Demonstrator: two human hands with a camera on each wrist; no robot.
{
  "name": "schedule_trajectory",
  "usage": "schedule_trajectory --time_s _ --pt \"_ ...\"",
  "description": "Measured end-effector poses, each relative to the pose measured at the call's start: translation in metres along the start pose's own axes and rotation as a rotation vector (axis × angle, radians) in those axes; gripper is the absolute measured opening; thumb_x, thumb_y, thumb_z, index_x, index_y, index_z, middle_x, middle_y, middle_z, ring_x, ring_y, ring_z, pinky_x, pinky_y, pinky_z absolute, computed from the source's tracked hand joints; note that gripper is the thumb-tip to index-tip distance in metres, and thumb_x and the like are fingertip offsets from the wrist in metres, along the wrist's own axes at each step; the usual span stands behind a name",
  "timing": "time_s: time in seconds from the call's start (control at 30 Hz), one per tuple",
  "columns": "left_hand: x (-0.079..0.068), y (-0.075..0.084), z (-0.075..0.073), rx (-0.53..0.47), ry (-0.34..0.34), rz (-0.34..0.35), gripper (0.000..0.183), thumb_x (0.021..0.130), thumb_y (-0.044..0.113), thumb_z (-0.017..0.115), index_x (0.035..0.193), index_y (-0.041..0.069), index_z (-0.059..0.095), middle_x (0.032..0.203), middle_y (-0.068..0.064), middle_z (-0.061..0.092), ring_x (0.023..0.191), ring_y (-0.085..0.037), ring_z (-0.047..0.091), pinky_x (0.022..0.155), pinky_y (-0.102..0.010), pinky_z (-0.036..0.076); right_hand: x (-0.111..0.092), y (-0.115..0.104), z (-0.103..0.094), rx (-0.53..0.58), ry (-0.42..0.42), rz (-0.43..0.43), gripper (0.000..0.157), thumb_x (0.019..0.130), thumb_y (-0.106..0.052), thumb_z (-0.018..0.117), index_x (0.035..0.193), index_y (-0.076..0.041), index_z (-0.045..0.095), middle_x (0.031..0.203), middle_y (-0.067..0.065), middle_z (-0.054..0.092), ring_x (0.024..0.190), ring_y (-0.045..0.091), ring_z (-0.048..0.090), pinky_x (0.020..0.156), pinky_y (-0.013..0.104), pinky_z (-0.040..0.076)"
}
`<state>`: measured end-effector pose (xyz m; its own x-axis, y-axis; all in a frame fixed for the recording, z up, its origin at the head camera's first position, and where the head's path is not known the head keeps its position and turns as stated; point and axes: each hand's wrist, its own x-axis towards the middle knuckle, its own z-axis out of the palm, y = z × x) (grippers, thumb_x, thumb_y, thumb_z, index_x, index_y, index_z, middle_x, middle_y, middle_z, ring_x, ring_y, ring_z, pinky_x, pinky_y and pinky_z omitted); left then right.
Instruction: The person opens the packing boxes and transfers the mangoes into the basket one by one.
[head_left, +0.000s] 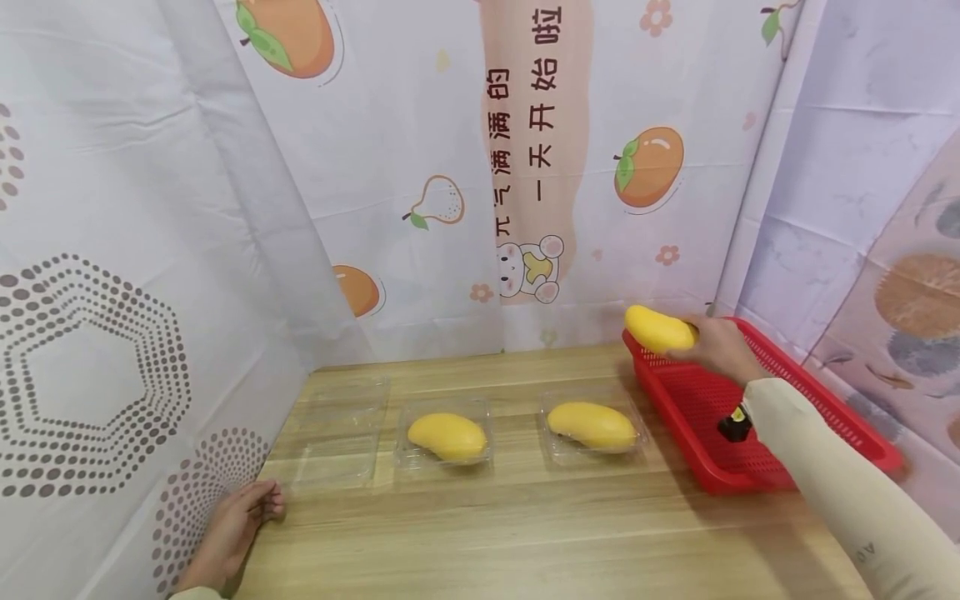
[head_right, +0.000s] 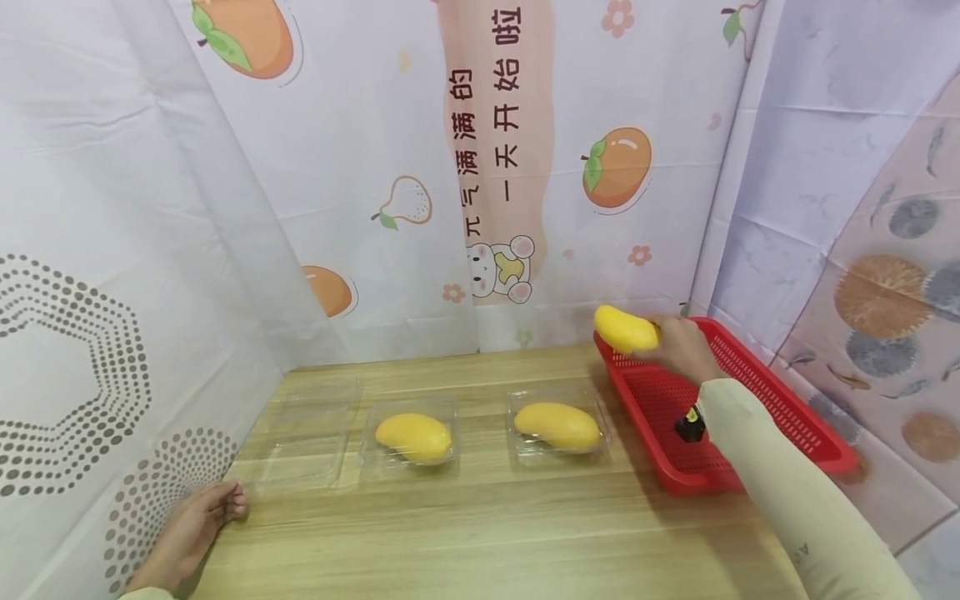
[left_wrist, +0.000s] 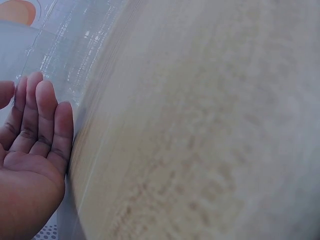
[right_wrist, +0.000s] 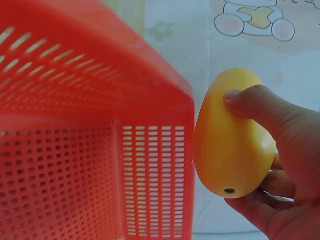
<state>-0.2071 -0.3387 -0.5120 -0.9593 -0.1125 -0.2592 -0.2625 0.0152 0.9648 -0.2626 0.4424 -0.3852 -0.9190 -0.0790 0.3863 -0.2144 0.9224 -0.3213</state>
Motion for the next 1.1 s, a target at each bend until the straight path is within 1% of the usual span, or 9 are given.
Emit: schedule_trajectory --time_s 0.1,0.2,0.3,0.43,0.5,0.63,0.77,0.93,1.1 --pt "-0.001 -0.001 0.000 -0.001 0.000 0.002 0.022 0.109 0.012 0.047 0.107 -0.002 0.065 0.092 -0.004 0.068 0.086 -0.016 0.066 0.082 -0.032 0.057 -0.003 0.007 0.001 -0.003 -0.004 0.010 0.062 0.078 -0.026 0.090 0.127 0.005 0.066 0.092 0.013 0.067 0.079 0.029 0.055 0.069 0.042 0.042" --pt "-0.001 -0.001 0.000 -0.001 -0.004 0.010 0.023 0.110 0.013 0.048 0.106 -0.002 0.064 0.092 -0.004 0.068 0.086 -0.016 0.066 0.081 -0.032 0.057 -0.007 0.015 0.002 -0.004 -0.001 0.026 0.061 0.078 -0.029 0.090 0.124 0.004 0.068 0.093 0.014 0.068 0.080 0.029 0.055 0.069 0.042 0.042" --pt "-0.001 -0.001 0.001 -0.006 -0.008 0.021 0.024 0.110 0.013 0.047 0.105 -0.003 0.065 0.092 -0.005 0.068 0.085 -0.016 0.066 0.080 -0.032 0.057 -0.011 0.023 0.002 -0.010 -0.005 0.042 0.061 0.078 -0.030 0.090 0.120 0.006 0.068 0.093 0.014 0.068 0.079 0.029 0.055 0.068 0.042 0.042" --pt "-0.001 -0.001 0.000 -0.013 -0.008 0.023 0.024 0.110 0.013 0.047 0.104 -0.002 0.065 0.091 -0.004 0.067 0.085 -0.016 0.066 0.080 -0.032 0.057 -0.015 0.032 0.002 -0.012 -0.055 0.068 0.064 0.079 -0.032 0.089 0.120 0.011 0.065 0.089 0.014 0.065 0.077 0.028 0.054 0.066 0.041 0.042" --pt "-0.002 0.000 0.000 -0.014 -0.008 0.016 0.023 0.110 0.013 0.047 0.104 -0.001 0.065 0.091 -0.004 0.067 0.085 -0.016 0.066 0.080 -0.031 0.057 -0.017 0.036 0.002 -0.011 -0.087 0.084 0.068 0.080 -0.033 0.089 0.122 0.013 0.063 0.089 0.014 0.065 0.076 0.028 0.053 0.066 0.040 0.042" --pt "-0.001 0.000 0.000 -0.026 -0.005 0.011 0.023 0.110 0.013 0.048 0.104 -0.001 0.065 0.091 -0.004 0.067 0.085 -0.016 0.066 0.080 -0.031 0.057 -0.022 0.045 0.004 -0.010 -0.143 0.113 0.069 0.080 -0.035 0.088 0.122 0.014 0.063 0.081 0.009 0.060 0.072 0.026 0.051 0.062 0.037 0.040" --pt "0.000 0.000 0.000 -0.031 -0.007 -0.001 0.022 0.109 0.012 0.047 0.104 0.000 0.065 0.091 -0.003 0.067 0.085 -0.016 0.066 0.081 -0.031 0.057 -0.026 0.052 0.008 -0.013 -0.169 0.121 0.064 0.081 -0.036 0.088 0.116 0.013 0.065 0.073 0.005 0.055 0.068 0.024 0.049 0.060 0.035 0.038" --pt "0.000 0.001 0.000 -0.049 -0.010 0.002 0.023 0.110 0.011 0.046 0.103 -0.001 0.065 0.090 -0.004 0.067 0.084 -0.015 0.066 0.080 -0.031 0.057 -0.029 0.060 0.011 -0.002 -0.183 0.128 0.057 0.081 -0.035 0.088 0.109 0.011 0.068 0.069 0.003 0.053 0.066 0.022 0.048 0.060 0.035 0.037" --pt "0.000 0.001 -0.001 -0.063 -0.016 0.017 0.024 0.110 0.011 0.046 0.103 -0.002 0.066 0.091 -0.004 0.068 0.084 -0.015 0.067 0.079 -0.031 0.058 -0.033 0.065 0.015 -0.010 -0.207 0.128 0.060 0.080 -0.036 0.088 0.108 0.013 0.068 0.071 0.003 0.055 0.067 0.022 0.048 0.061 0.035 0.036"
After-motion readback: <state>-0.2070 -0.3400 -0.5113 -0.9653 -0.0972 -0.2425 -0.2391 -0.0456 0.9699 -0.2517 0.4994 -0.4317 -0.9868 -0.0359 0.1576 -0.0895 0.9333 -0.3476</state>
